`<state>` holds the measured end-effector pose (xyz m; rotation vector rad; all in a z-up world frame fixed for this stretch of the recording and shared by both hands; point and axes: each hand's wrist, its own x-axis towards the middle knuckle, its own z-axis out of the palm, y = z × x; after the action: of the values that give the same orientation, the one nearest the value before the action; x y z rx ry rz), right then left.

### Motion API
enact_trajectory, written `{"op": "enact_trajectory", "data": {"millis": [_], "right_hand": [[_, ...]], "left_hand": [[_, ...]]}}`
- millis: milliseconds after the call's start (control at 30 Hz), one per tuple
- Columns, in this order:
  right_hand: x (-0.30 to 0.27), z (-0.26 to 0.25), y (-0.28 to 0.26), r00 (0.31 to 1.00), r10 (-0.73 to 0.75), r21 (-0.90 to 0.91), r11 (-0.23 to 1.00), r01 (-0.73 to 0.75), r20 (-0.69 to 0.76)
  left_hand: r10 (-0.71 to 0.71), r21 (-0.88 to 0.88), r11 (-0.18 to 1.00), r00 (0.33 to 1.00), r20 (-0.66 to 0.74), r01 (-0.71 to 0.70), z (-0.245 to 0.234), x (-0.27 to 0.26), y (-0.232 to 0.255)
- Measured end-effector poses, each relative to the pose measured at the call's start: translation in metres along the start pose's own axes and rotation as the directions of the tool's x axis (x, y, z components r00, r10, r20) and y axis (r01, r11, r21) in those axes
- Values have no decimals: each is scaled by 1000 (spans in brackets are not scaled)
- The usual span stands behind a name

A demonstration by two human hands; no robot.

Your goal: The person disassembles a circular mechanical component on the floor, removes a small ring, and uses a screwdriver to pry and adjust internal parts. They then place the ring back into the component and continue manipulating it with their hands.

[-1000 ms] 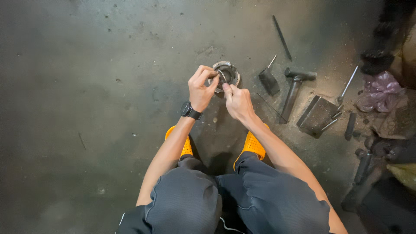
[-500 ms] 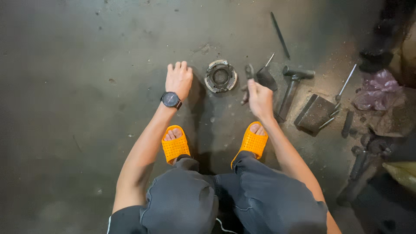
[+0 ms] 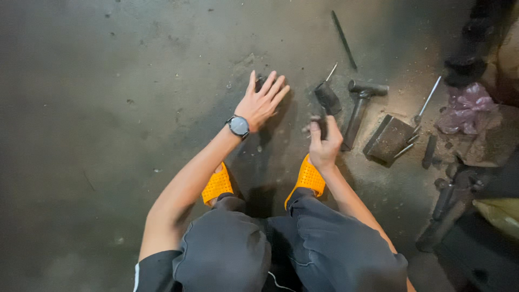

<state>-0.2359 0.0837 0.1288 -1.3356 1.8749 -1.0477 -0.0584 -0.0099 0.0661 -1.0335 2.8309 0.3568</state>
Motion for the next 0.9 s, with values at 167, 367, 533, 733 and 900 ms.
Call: {"op": "enact_trajectory", "data": {"millis": [167, 367, 533, 733, 900], "right_hand": [[-15, 7, 41, 928, 274, -78, 962, -263, 253], [-16, 6, 56, 653, 465, -364, 883, -296, 597], [2, -3, 22, 537, 442, -382, 896, -227, 718], [7, 0, -1, 501, 423, -388, 904, -177, 755], [-8, 17, 24, 667, 398, -410, 900, -150, 630]], "left_hand": [[-180, -100, 973, 959, 220, 206, -32, -5, -3], [-191, -263, 940, 975, 116, 216, 3, 3, -6], [-28, -401, 915, 998, 54, 48, -5, -9, -17], [79, -474, 879, 996, 42, -50, -15, -18, -17], [65, -497, 868, 994, 84, -15, -13, -13, -16]]}}
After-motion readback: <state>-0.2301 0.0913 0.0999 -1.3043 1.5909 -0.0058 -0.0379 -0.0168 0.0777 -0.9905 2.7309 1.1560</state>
